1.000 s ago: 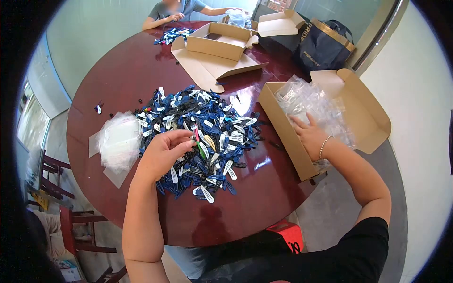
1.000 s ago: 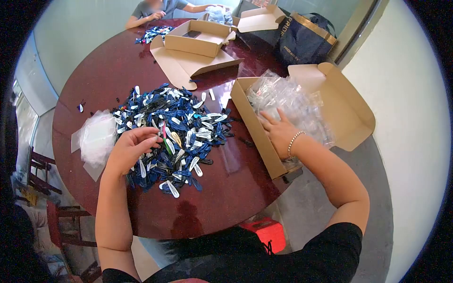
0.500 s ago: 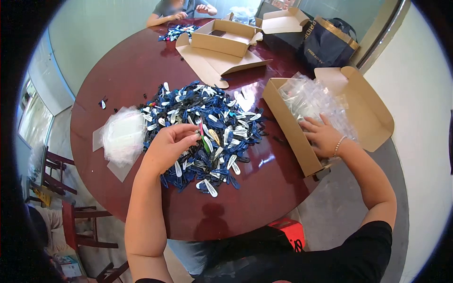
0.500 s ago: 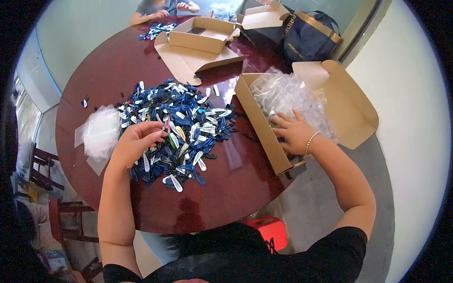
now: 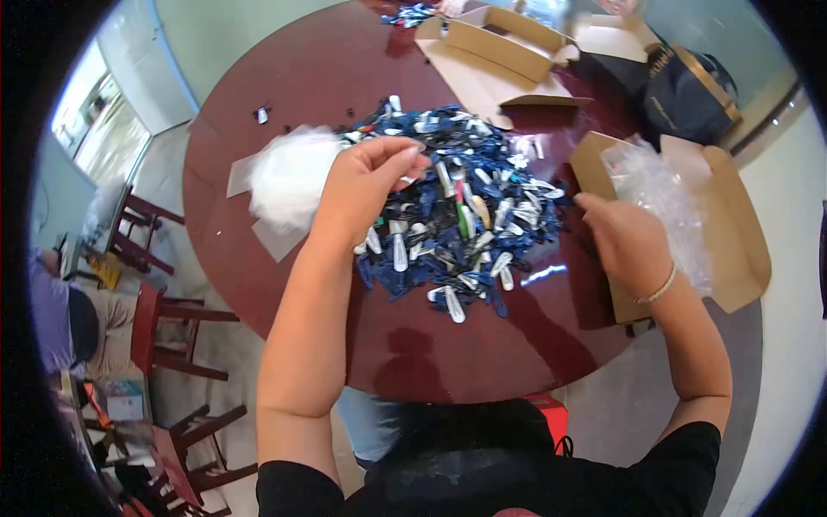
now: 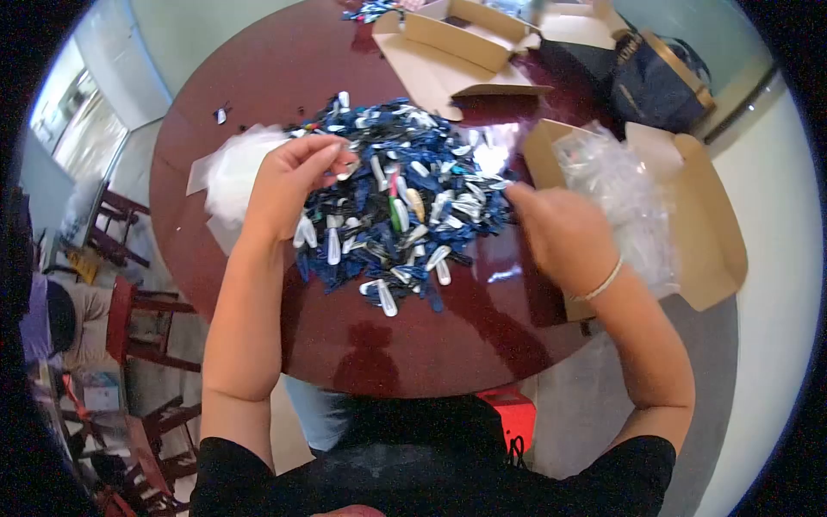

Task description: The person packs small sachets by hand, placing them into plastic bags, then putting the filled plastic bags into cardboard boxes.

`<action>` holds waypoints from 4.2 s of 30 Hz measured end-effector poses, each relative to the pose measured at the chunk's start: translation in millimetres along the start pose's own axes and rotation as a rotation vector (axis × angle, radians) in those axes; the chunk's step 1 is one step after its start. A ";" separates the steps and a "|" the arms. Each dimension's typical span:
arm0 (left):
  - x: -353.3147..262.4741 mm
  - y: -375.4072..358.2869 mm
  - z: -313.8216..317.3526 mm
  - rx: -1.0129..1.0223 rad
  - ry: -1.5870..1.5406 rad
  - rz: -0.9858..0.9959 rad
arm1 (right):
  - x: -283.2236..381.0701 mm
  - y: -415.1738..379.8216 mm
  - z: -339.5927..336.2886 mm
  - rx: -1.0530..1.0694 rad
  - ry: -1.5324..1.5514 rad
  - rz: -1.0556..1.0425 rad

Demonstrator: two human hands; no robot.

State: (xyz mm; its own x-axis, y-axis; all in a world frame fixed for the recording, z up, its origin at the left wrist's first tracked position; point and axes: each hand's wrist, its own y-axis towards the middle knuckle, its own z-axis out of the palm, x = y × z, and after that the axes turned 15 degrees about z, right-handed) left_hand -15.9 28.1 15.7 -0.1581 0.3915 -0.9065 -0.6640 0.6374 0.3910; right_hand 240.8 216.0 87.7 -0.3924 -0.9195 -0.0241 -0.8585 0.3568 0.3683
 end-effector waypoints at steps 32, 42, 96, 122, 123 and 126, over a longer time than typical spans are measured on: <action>5.6 15.3 -29.7 -0.573 -0.086 0.420 | 216.1 144.1 188.2 -0.083 0.382 -0.560; 5.7 14.5 -31.8 -0.514 -0.009 0.404 | 203.9 152.5 197.8 0.024 0.632 -0.501; 1.7 2.1 7.6 0.028 0.125 0.213 | 90.7 111.7 84.8 -0.396 1.311 0.175; 5.1 -27.5 -12.8 0.180 -0.210 -0.074 | 121.8 103.7 110.4 -0.312 0.823 -0.427; 5.0 -28.3 -13.0 0.168 -0.191 -0.086 | 121.2 103.1 110.6 -0.308 0.823 -0.428; 7.5 -28.1 -13.7 0.193 -0.220 -0.076 | 121.1 101.7 108.5 -0.238 0.808 -0.413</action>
State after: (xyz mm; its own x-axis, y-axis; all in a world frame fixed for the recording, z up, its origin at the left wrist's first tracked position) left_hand -8.4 4.0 -4.2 0.0629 0.4588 -0.8863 -0.5130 0.7766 0.3655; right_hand 70.1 158.9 21.4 0.3534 -0.8336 0.4246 -0.7534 0.0154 0.6573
